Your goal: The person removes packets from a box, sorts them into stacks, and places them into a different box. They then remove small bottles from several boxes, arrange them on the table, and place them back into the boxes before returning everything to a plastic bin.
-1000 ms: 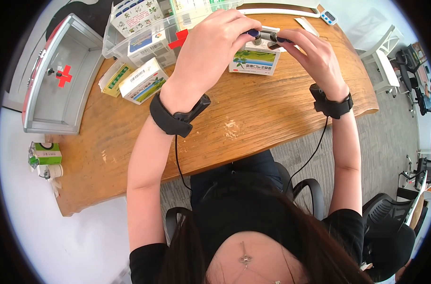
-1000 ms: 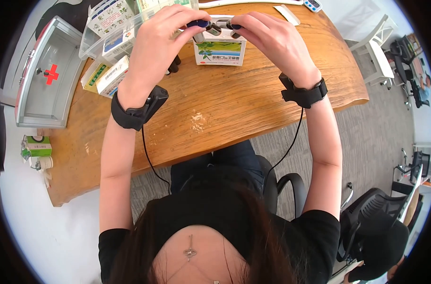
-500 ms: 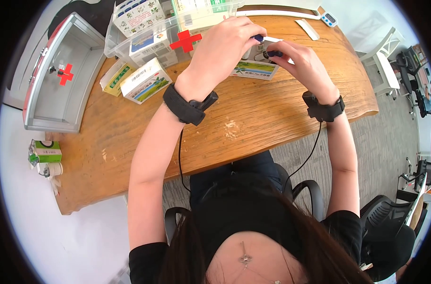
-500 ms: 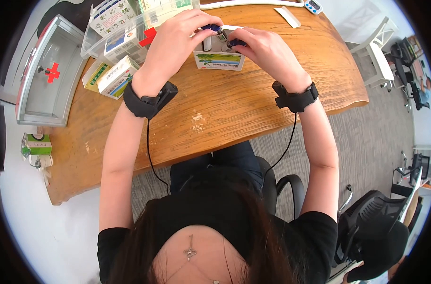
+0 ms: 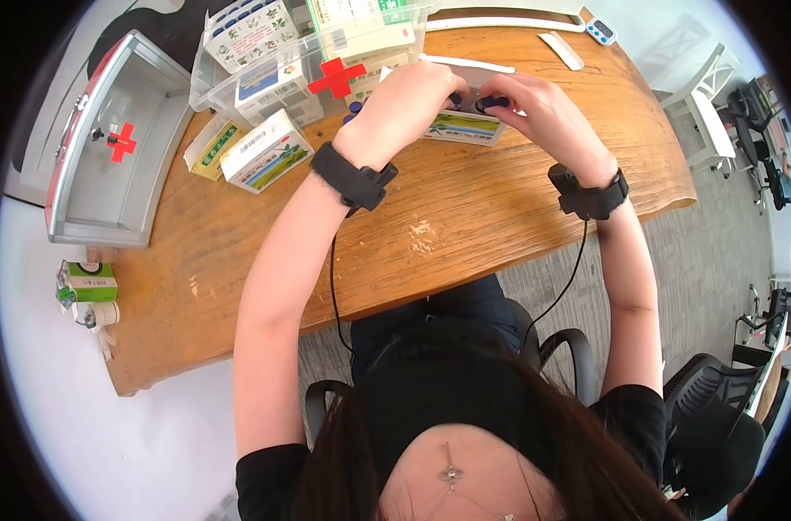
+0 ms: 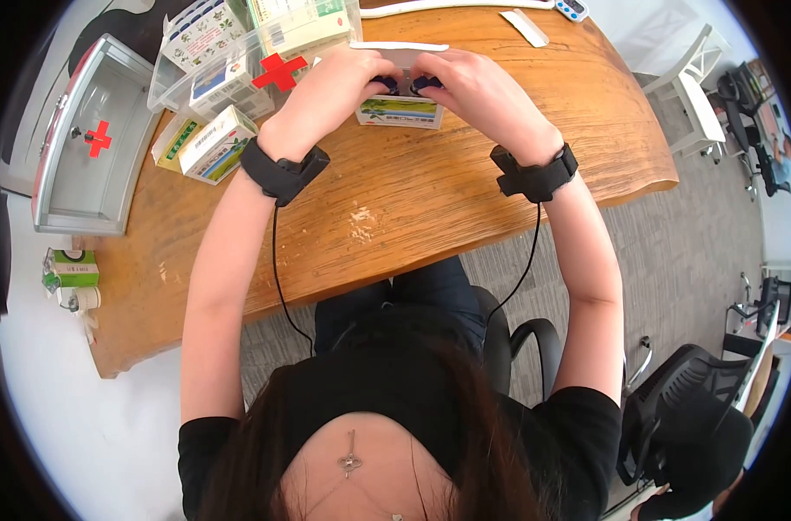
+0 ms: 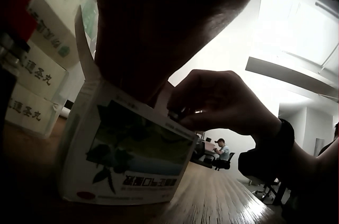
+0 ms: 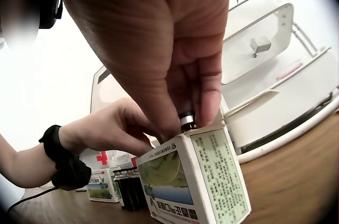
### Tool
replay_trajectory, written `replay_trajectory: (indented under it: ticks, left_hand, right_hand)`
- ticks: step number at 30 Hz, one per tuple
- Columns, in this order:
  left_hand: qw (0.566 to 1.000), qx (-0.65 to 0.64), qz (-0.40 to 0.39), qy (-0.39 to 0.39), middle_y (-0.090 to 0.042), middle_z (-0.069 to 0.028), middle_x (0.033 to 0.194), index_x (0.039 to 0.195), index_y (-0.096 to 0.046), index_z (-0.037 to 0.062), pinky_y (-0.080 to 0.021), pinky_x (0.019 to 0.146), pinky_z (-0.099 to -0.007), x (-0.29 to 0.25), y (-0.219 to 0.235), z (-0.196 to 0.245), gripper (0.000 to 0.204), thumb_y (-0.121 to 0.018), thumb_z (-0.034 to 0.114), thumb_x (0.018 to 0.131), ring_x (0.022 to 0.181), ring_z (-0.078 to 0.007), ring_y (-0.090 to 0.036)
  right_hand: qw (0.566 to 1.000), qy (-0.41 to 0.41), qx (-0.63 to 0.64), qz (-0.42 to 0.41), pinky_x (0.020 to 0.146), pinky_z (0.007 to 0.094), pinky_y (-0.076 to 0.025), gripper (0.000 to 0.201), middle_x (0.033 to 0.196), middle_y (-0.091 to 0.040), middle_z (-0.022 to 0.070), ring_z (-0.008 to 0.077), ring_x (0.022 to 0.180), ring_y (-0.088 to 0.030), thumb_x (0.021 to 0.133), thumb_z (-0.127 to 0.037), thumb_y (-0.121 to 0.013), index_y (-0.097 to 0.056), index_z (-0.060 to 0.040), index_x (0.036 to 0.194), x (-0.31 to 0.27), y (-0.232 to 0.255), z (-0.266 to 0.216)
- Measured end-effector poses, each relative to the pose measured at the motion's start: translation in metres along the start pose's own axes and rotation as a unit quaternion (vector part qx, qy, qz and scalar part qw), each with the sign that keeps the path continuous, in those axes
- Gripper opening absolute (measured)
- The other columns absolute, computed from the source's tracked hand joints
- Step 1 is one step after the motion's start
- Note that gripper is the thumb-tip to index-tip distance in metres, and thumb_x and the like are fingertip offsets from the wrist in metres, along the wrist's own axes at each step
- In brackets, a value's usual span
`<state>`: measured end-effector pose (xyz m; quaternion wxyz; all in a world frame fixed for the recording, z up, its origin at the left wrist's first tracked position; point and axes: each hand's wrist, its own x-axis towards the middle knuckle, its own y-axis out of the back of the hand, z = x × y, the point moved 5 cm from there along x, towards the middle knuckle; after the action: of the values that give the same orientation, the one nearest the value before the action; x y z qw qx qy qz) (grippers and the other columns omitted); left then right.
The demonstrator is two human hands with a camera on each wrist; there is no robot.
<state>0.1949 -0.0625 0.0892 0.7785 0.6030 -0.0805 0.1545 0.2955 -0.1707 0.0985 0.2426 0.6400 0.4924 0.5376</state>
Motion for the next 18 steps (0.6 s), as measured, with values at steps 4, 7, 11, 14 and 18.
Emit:
replay_trajectory:
  ticks: [4,7,11,14,18]
  left_hand:
    - [0.999,-0.014,-0.007,0.039,-0.066,-0.0142,0.088,0.093,-0.066,0.0034,-0.05,0.075,-0.0394,0.003,-0.003,-0.001,0.018,-0.063,0.0,0.075,0.087,-0.0328,-0.062]
    - [0.999,-0.012,0.007,0.035,-0.066,-0.0144,0.087,0.092,-0.065,0.0026,-0.05,0.075,-0.0397,0.004,-0.004,-0.002,0.019,-0.063,-0.002,0.074,0.086,-0.0328,-0.062]
    - [0.995,-0.093,0.007,0.045,-0.066,-0.0144,0.087,0.092,-0.064,0.0014,-0.05,0.075,-0.04,0.005,-0.003,-0.004,0.02,-0.062,-0.005,0.073,0.085,-0.0333,-0.062]
    - [0.998,-0.059,0.017,0.03,-0.066,-0.0151,0.088,0.092,-0.063,0.0006,-0.05,0.076,-0.0405,0.005,0.003,0.003,0.02,-0.061,-0.006,0.073,0.087,-0.034,-0.062]
    - [0.997,-0.024,0.07,0.005,-0.065,-0.0157,0.089,0.092,-0.063,-0.0002,-0.049,0.077,-0.0411,0.005,-0.006,0.0,0.019,-0.06,-0.006,0.074,0.088,-0.0348,-0.061]
  right_hand:
    - [1.0,0.002,-0.021,-0.004,0.07,0.0387,-0.048,0.015,0.085,-0.063,0.0124,0.0314,0.081,-0.06,0.082,-0.007,-0.061,-0.055,-0.0034,0.095,0.005,0.0,-0.003]
    - [0.999,0.008,-0.05,0.003,0.069,0.039,-0.048,0.014,0.084,-0.063,0.0127,0.0315,0.08,-0.061,0.08,-0.005,-0.062,-0.055,-0.0028,0.092,0.012,-0.005,-0.003]
    - [0.995,0.021,-0.098,-0.005,0.067,0.0401,-0.05,0.015,0.081,-0.064,0.0124,0.0316,0.079,-0.062,0.077,-0.002,-0.062,-0.056,-0.003,0.09,0.017,-0.016,0.004]
    - [0.995,0.028,-0.097,0.002,0.066,0.0392,-0.051,0.015,0.078,-0.063,0.0122,0.0314,0.078,-0.062,0.076,-0.001,-0.061,-0.056,-0.0028,0.09,0.017,-0.016,0.006]
    - [0.994,0.014,-0.108,0.002,0.067,0.0388,-0.051,0.014,0.081,-0.063,0.0125,0.031,0.08,-0.062,0.076,0.0,-0.061,-0.056,-0.0026,0.088,0.015,-0.017,0.0]
